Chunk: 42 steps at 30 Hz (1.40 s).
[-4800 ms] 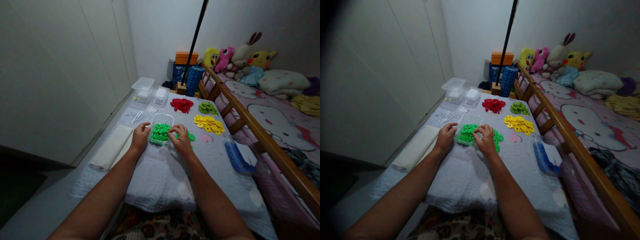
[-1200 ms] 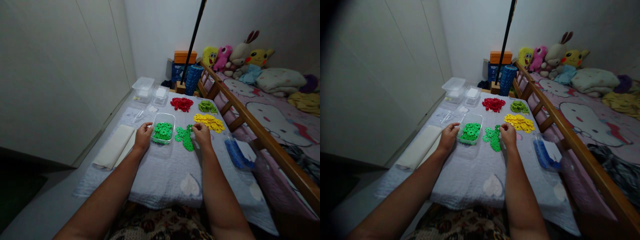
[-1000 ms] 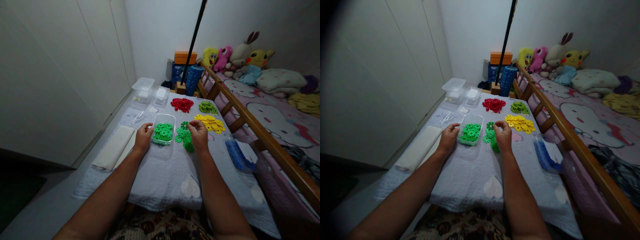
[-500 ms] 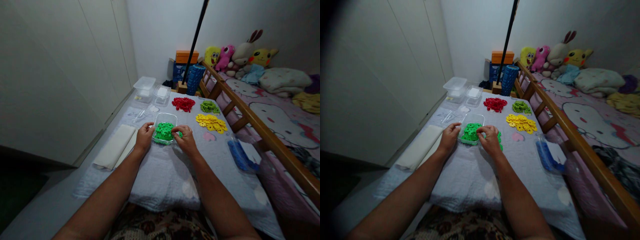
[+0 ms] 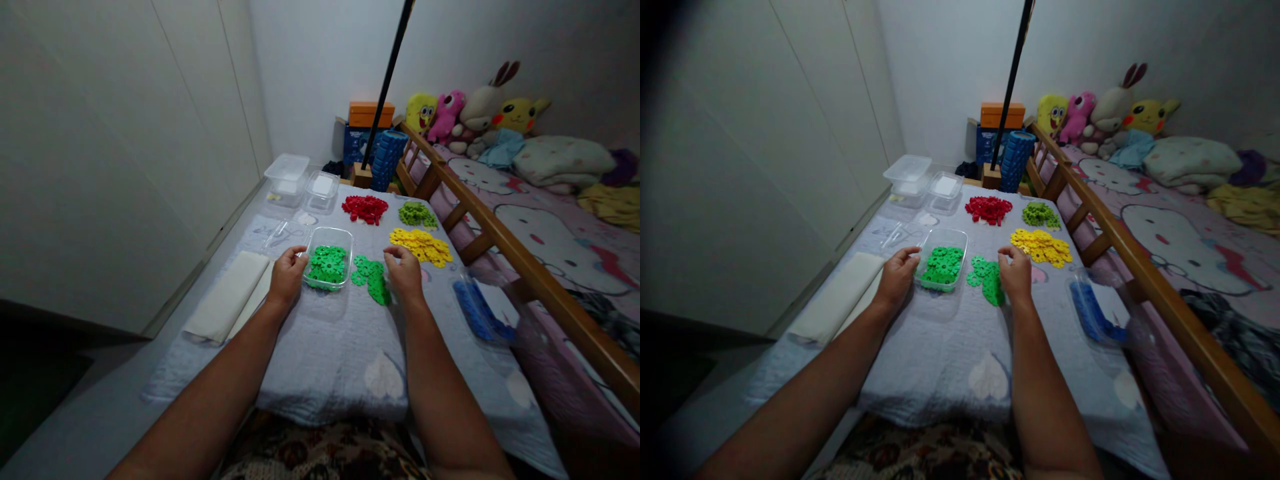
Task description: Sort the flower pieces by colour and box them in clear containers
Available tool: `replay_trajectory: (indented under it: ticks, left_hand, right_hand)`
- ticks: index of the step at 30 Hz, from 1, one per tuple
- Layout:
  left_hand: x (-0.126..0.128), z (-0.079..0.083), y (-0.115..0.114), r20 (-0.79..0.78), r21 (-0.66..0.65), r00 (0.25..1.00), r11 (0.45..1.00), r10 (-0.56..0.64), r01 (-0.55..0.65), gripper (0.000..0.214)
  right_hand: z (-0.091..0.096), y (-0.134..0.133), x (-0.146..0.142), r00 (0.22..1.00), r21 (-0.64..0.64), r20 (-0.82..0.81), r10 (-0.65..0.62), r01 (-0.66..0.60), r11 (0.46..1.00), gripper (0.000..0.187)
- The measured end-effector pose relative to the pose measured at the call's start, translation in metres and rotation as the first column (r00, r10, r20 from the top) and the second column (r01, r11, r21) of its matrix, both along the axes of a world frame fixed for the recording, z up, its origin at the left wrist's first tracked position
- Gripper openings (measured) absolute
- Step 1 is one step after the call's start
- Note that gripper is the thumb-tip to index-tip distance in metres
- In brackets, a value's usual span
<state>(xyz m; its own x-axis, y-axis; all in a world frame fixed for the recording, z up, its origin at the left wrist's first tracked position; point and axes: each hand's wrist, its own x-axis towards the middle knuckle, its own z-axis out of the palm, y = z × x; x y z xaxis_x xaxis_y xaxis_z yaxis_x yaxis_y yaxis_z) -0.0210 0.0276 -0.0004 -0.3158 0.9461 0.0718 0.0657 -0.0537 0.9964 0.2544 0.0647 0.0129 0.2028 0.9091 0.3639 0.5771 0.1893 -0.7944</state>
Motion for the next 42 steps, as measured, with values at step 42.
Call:
replay_trajectory:
  ticks: [42]
  left_hand:
    - [0.001, 0.001, -0.001, 0.043, -0.014, 0.999, 1.000, -0.015, 0.015, 0.043]
  right_hand:
    - [0.033, -0.019, -0.040, 0.904, 0.024, -0.342, 0.257, -0.265, 0.964, 0.018]
